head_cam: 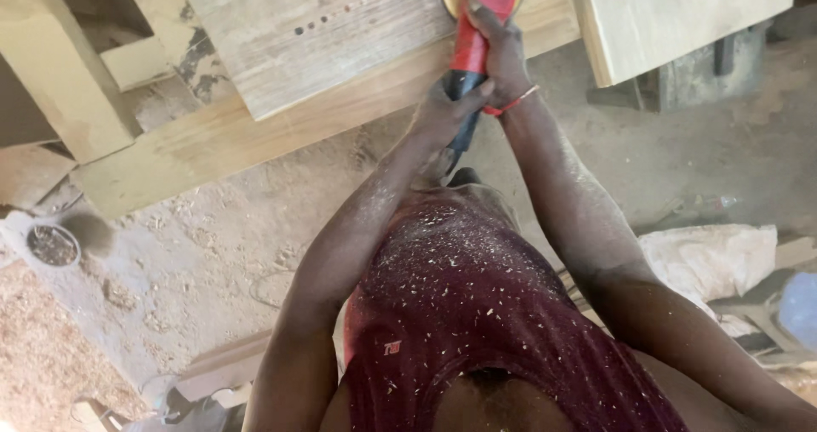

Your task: The person sands the surface and edges of a wooden board using a power sander and wipes the dust away with their hand.

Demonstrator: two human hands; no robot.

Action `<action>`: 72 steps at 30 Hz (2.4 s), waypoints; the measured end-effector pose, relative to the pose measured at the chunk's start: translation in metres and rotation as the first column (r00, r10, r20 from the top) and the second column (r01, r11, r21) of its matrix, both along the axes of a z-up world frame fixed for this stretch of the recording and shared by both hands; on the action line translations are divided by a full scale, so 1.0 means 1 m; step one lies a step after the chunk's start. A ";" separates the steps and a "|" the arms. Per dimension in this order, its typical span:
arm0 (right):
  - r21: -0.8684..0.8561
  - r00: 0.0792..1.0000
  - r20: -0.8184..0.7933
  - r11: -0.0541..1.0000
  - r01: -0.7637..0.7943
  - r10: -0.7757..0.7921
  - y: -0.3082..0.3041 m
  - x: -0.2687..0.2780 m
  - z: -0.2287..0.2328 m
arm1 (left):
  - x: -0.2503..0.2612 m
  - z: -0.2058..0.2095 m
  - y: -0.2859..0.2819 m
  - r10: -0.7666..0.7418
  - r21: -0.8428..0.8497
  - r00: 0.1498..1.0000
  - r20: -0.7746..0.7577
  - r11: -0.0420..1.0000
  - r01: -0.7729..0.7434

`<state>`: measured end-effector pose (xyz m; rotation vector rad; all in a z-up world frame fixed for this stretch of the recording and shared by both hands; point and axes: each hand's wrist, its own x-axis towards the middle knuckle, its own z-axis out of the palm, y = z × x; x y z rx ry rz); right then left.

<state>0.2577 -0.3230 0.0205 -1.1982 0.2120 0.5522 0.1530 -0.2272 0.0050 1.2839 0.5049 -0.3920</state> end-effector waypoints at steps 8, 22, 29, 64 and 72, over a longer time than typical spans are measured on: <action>-0.013 0.994 -0.041 0.994 -0.106 0.106 -0.002 -0.018 0.018 | -0.018 -0.005 -0.007 0.043 -0.035 0.994 0.098 0.999 -0.040; -0.147 0.904 0.084 0.903 -0.405 0.419 0.109 -0.095 -0.023 | -0.130 -0.002 0.054 0.366 -0.138 0.930 0.014 0.922 -0.361; -0.222 0.871 0.121 0.869 -0.443 0.475 0.133 -0.112 -0.031 | -0.150 -0.001 0.071 0.464 -0.156 0.886 -0.018 0.874 -0.461; -0.053 0.978 0.036 0.978 -0.204 0.206 0.001 0.012 0.012 | 0.009 -0.023 -0.010 0.042 -0.061 0.979 0.201 0.998 -0.030; -0.108 0.925 0.076 0.925 -0.364 0.373 0.106 -0.037 -0.008 | -0.065 -0.018 0.062 0.260 -0.049 0.965 -0.035 0.964 -0.262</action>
